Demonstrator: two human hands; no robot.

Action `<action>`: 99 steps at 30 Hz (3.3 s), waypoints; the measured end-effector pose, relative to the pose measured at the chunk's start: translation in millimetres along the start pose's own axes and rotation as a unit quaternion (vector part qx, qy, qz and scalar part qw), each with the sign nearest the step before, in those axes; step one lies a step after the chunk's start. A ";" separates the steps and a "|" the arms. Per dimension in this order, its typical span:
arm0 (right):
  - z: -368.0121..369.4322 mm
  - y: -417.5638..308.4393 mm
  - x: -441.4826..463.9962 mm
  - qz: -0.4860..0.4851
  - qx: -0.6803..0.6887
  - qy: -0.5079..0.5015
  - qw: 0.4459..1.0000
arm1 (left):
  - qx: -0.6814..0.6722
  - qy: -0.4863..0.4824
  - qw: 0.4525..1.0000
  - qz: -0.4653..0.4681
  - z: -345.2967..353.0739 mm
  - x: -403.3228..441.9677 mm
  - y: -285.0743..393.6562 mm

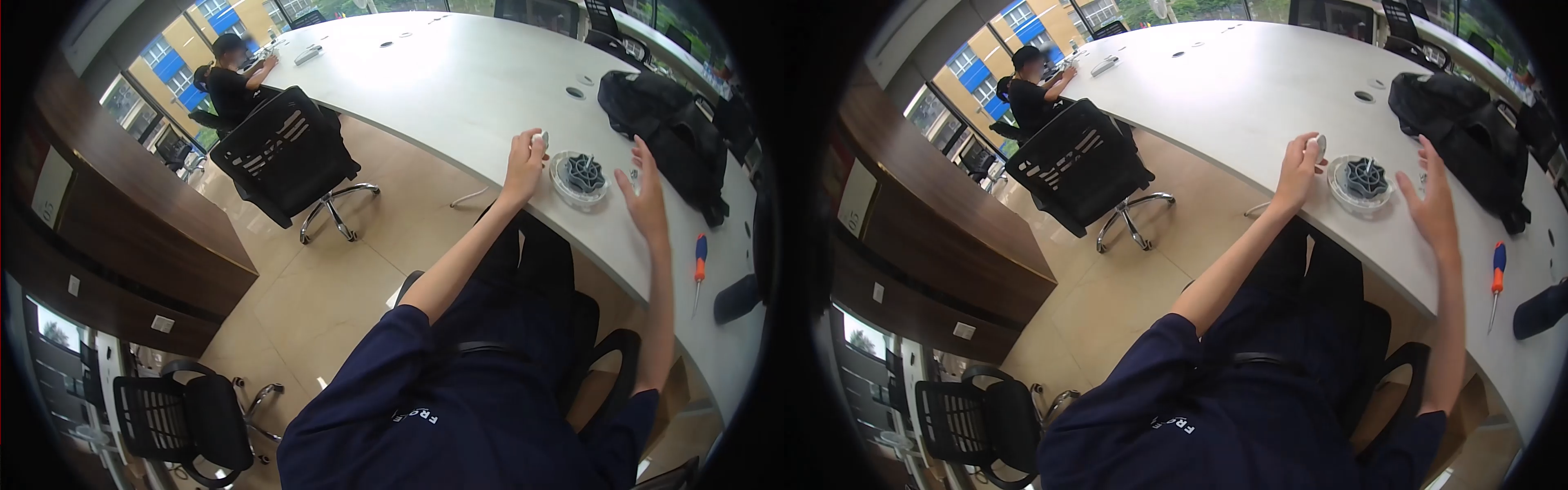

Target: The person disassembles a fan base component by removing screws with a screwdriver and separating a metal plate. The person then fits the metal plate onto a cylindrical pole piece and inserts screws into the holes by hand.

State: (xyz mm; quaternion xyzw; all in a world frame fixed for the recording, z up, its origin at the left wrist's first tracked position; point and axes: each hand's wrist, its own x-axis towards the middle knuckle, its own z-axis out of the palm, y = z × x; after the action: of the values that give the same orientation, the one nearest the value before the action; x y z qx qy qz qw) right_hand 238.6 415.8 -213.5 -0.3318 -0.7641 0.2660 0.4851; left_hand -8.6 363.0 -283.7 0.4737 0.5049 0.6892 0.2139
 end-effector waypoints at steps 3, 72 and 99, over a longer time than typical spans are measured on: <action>-42.8 33.8 4.8 -0.051 -0.297 -0.119 0.946 | 0.008 -0.008 1.000 -0.011 -1.4 2.4 -2.7; -25.5 21.2 -14.7 0.027 -0.100 -0.057 0.993 | 0.329 -0.051 0.928 0.166 33.7 -55.4 47.2; -22.7 11.0 -17.1 0.010 -0.108 -0.057 0.992 | 0.308 -0.086 0.927 0.195 26.1 -58.6 53.3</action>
State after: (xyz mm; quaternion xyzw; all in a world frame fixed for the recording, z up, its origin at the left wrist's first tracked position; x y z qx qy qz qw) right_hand 267.5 411.7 -222.4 -0.3739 -0.8115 0.2054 0.3993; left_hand 50.8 309.3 -260.4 0.6631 0.5695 0.4842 -0.0390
